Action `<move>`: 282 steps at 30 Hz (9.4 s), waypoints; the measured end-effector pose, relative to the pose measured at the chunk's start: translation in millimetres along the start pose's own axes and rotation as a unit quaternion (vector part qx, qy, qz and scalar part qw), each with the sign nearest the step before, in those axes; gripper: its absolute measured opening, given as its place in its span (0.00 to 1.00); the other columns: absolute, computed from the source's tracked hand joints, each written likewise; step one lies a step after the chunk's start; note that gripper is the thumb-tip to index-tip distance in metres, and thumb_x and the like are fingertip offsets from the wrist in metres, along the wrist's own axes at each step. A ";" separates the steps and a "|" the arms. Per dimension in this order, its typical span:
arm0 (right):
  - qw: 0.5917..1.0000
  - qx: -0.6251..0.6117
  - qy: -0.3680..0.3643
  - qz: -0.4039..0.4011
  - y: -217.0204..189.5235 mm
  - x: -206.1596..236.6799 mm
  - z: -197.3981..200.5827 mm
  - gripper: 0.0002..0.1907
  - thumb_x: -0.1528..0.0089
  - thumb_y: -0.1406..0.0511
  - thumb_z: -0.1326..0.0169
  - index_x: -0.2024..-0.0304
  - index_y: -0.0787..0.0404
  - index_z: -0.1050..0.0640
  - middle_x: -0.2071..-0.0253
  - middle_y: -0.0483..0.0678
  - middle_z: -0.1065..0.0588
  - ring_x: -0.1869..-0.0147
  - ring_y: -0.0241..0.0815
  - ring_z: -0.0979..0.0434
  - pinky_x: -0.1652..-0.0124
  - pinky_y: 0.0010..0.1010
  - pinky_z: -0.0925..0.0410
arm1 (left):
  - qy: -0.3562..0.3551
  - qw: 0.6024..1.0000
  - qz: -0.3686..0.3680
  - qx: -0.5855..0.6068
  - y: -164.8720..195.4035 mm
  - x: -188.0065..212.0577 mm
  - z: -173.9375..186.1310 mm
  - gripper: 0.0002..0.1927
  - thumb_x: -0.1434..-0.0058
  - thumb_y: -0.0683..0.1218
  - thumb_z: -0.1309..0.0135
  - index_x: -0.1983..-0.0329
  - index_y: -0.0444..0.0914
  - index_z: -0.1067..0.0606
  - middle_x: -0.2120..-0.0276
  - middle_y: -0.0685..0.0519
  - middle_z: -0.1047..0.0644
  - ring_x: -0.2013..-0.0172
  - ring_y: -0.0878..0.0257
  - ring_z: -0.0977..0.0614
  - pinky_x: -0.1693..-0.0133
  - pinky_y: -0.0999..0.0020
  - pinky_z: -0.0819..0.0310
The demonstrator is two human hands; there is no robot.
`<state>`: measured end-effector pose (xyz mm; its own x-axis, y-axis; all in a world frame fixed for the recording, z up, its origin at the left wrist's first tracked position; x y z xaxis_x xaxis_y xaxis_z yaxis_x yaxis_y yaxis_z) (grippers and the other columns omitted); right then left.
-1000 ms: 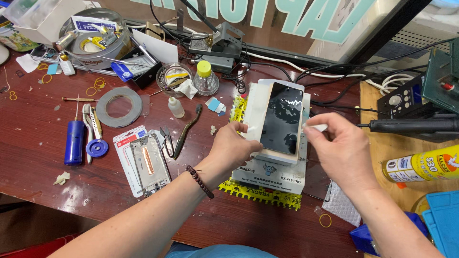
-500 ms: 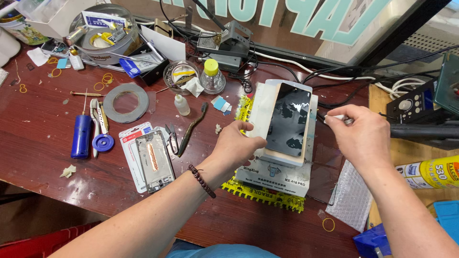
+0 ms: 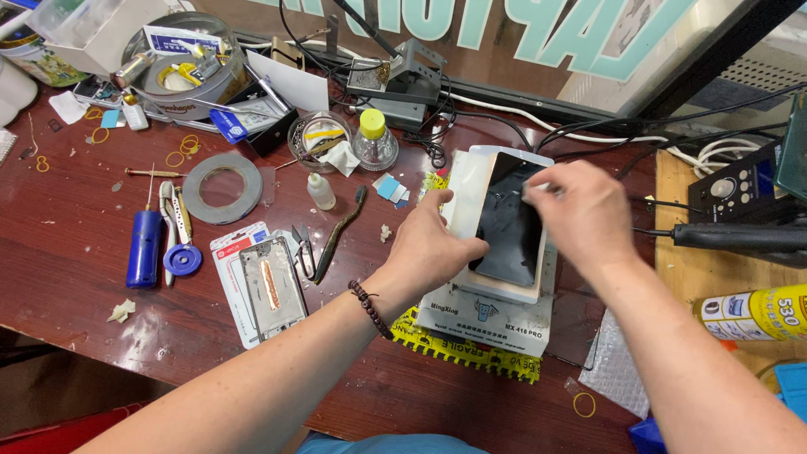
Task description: The person cleans a phone screen with a wipe, peels the protective liner off a new screen assembly, aligns it over the phone frame resting on a box, and presses it into place. They then lift the assembled phone, turn it over, and press along the edges while checking the fit.
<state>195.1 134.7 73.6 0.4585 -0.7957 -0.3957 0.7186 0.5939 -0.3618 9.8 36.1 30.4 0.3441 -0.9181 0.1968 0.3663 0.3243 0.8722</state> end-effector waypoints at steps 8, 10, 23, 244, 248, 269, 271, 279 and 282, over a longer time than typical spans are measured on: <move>0.980 -0.083 -0.061 -0.170 5.9 19.7 25.7 0.10 0.40 0.63 0.36 0.56 0.56 0.15 0.73 0.48 0.21 0.69 0.41 0.24 0.68 0.31 0.31 | -0.012 0.981 0.124 0.149 -18.9 -25.4 11.5 0.29 0.44 0.43 0.47 0.37 0.36 0.30 0.58 0.47 0.19 0.62 0.59 0.16 0.61 0.63 0.20; 0.985 -0.114 -0.096 -0.086 -18.3 40.9 19.2 0.08 0.42 0.64 0.37 0.60 0.56 0.16 0.71 0.46 0.21 0.71 0.38 0.23 0.69 0.30 0.30 | -0.005 0.981 0.121 0.153 -20.0 -28.8 12.6 0.27 0.43 0.42 0.46 0.38 0.35 0.28 0.58 0.49 0.19 0.63 0.62 0.17 0.62 0.65 0.22; 0.977 -0.073 0.022 -0.199 28.8 -28.2 24.0 0.08 0.38 0.63 0.35 0.57 0.55 0.15 0.67 0.47 0.20 0.66 0.42 0.23 0.62 0.34 0.29 | -0.038 0.996 0.039 0.068 5.0 -35.0 -3.0 0.44 0.54 0.52 0.33 0.34 0.36 0.34 0.50 0.45 0.23 0.55 0.58 0.18 0.54 0.65 0.22; 0.932 0.136 0.216 -0.257 253.7 183.3 166.9 0.10 0.30 0.71 0.40 0.50 0.74 0.19 0.57 0.60 0.22 0.54 0.51 0.20 0.54 0.38 0.28 | -0.088 0.897 -0.353 -0.252 56.2 -46.8 2.6 0.52 0.65 0.64 0.24 0.37 0.40 0.28 0.34 0.33 0.38 0.32 0.36 0.41 0.43 0.37 0.43; 0.932 0.163 0.225 -0.232 246.7 180.1 156.5 0.08 0.31 0.72 0.41 0.52 0.74 0.19 0.58 0.64 0.22 0.55 0.54 0.20 0.55 0.40 0.28 | -0.137 0.844 -0.396 -0.335 56.6 -40.6 12.6 0.62 0.67 0.71 0.28 0.32 0.37 0.35 0.29 0.38 0.41 0.30 0.38 0.46 0.39 0.30 0.52; 0.941 0.032 0.220 -0.253 143.7 125.4 123.7 0.08 0.30 0.68 0.39 0.53 0.67 0.20 0.60 0.53 0.20 0.58 0.41 0.20 0.57 0.32 0.28 | -0.222 0.810 -0.349 -0.415 64.0 -35.6 10.6 0.58 0.63 0.73 0.32 0.31 0.44 0.34 0.30 0.40 0.43 0.28 0.37 0.50 0.35 0.27 0.59; 0.955 -0.033 0.164 -0.247 88.4 88.1 85.9 0.09 0.34 0.65 0.35 0.54 0.64 0.17 0.62 0.49 0.19 0.60 0.37 0.19 0.59 0.29 0.28 | -0.222 0.813 -0.350 -0.409 65.8 -35.4 10.5 0.58 0.63 0.73 0.32 0.32 0.43 0.34 0.30 0.39 0.43 0.28 0.37 0.51 0.35 0.26 0.59; 0.993 -0.030 0.040 -0.108 -6.2 -14.0 -5.2 0.07 0.43 0.63 0.35 0.63 0.58 0.14 0.64 0.50 0.19 0.62 0.49 0.19 0.60 0.38 0.28 | -0.226 0.814 -0.346 -0.408 69.0 -35.0 8.1 0.59 0.65 0.72 0.30 0.32 0.40 0.34 0.33 0.41 0.39 0.28 0.38 0.48 0.35 0.28 0.55; 0.998 0.011 0.033 -0.051 -12.2 -12.4 -6.8 0.05 0.44 0.64 0.34 0.66 0.57 0.14 0.64 0.49 0.19 0.58 0.53 0.22 0.57 0.42 0.29 | -0.223 0.819 -0.349 -0.397 69.0 -35.3 7.9 0.60 0.65 0.72 0.30 0.33 0.38 0.35 0.32 0.39 0.40 0.28 0.38 0.48 0.35 0.28 0.55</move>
<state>177.1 138.0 77.2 0.3471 -0.8419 -0.4133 0.7716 0.5068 -0.3843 16.1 89.0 87.1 -0.4736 -0.8777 0.0730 0.8473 -0.4314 0.3099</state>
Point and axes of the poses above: each hand's wrist, its own x-axis away from the middle knuckle, its own z-axis out of the back of the hand, y = z × x, the point moved 3 cm from there along -x, towards the middle knuckle
